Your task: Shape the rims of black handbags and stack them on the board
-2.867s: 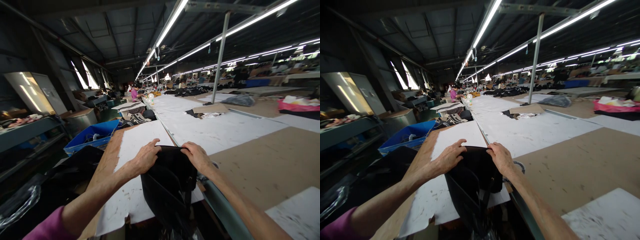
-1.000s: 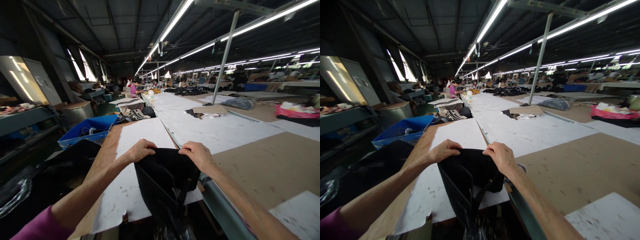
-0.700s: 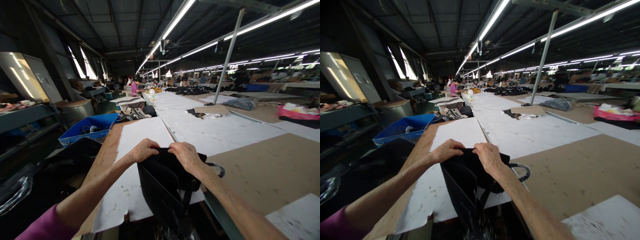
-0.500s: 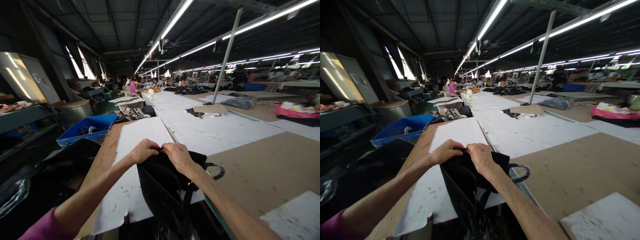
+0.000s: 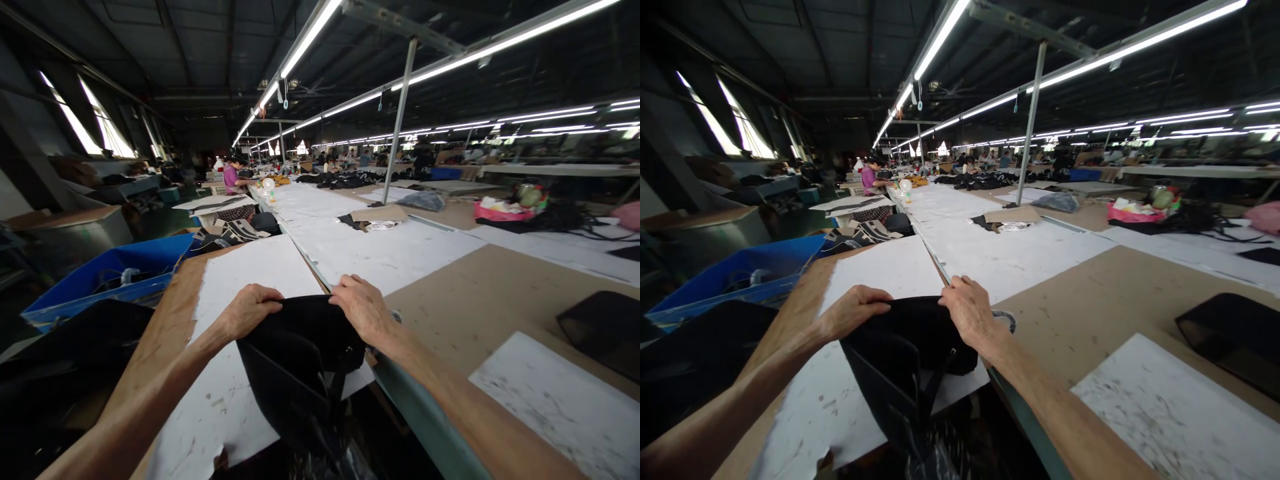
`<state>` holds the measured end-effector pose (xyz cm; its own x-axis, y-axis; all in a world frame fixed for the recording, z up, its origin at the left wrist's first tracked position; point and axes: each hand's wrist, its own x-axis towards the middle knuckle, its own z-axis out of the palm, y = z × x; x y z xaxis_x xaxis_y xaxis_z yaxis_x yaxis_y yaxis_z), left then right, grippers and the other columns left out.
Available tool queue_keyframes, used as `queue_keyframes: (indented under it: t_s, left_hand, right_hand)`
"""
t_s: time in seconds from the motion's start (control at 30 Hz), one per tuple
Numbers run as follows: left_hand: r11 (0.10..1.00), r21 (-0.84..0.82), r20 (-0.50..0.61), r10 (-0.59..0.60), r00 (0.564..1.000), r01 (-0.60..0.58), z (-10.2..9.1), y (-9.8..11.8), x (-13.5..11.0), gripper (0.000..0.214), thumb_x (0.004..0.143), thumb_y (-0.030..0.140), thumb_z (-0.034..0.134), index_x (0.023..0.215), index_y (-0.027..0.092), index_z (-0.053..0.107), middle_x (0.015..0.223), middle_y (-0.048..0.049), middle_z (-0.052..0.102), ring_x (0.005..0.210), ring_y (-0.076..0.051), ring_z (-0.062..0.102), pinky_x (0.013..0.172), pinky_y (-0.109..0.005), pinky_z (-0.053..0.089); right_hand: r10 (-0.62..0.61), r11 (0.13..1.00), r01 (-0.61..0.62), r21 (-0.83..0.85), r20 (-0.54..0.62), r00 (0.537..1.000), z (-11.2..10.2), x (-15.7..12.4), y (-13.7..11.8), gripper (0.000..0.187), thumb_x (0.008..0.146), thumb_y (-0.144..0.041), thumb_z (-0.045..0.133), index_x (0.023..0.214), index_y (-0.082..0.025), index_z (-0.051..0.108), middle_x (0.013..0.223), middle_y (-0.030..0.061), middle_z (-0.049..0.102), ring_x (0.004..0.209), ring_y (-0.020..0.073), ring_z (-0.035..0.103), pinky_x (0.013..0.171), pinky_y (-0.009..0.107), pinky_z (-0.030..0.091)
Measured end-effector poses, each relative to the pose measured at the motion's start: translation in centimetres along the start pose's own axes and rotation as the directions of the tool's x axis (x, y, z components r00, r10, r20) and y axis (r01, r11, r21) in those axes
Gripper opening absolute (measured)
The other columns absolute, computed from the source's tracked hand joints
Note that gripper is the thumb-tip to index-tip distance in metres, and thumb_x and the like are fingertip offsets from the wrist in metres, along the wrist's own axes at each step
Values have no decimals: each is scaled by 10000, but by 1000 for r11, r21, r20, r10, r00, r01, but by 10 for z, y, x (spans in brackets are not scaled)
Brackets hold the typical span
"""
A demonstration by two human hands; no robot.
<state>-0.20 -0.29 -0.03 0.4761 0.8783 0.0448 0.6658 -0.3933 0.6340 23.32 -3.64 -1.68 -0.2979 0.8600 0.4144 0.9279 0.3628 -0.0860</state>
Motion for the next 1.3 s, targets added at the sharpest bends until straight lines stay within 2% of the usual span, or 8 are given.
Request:
queue_keyframes:
  t_s: [0.17,0.3,0.47,0.63,0.83,1.03,1.17,1.3]
  left_hand:
    - [1000,-17,5,-20,1000,21,-2,6,-2,239,694,276,464,780,175,662,645,30,624,616,-134,516,590,-206,380]
    - [999,-27,2,-33,999,33,-3,10,-4,246,682,257,466,794,166,666,666,23,640,645,-139,534,615,-206,388]
    - [1000,-2,-17,-24,1000,24,-3,9,-3,251,676,255,464,778,160,672,636,26,629,634,-137,534,632,-213,392]
    - [1000,-2,-40,-14,999,14,-4,6,-2,240,665,249,487,778,154,676,673,15,648,676,-150,548,655,-220,399]
    - [988,-87,49,133,990,-129,-5,25,12,209,658,204,531,799,161,680,722,17,665,714,-145,555,689,-208,400]
    - [894,-314,246,402,882,-320,-5,57,59,224,643,161,562,837,116,665,735,-4,653,685,-126,546,700,-213,410]
    - [896,-234,104,410,906,-379,-4,65,74,370,618,168,607,985,121,606,933,-39,641,850,-163,543,776,-243,405]
    - [940,-133,-79,305,949,-313,-9,64,37,480,666,290,610,1130,202,520,1162,-34,551,1004,-203,502,877,-301,379]
  right_hand:
    - [114,979,-111,170,-9,993,-6,-25,31,257,849,-338,410,736,-223,610,732,2,548,716,132,508,638,241,358]
    - [153,902,-135,410,-12,988,-3,-28,35,240,824,-306,427,674,-208,587,677,-13,536,636,116,495,601,229,355]
    - [146,864,-153,479,51,988,-2,-23,39,255,802,-317,435,628,-196,578,624,-19,505,606,117,475,594,236,345]
    - [158,909,-189,372,113,981,-14,-26,31,289,826,-341,386,644,-204,564,667,-6,545,649,133,486,615,251,346]
    - [89,977,-127,172,212,973,-52,-14,-18,183,772,-374,499,866,-238,576,859,15,604,819,170,531,675,264,359]
    - [184,968,-236,83,406,895,-65,15,-38,300,737,-379,494,938,-164,553,936,99,607,853,226,556,590,261,343]
    - [330,933,-358,-22,448,831,-45,17,-34,222,759,-242,423,882,-132,571,919,132,615,810,222,578,553,259,321]
    - [399,902,-430,-49,480,781,-22,13,-24,225,751,-185,390,866,-115,571,890,141,629,776,206,593,533,250,325]
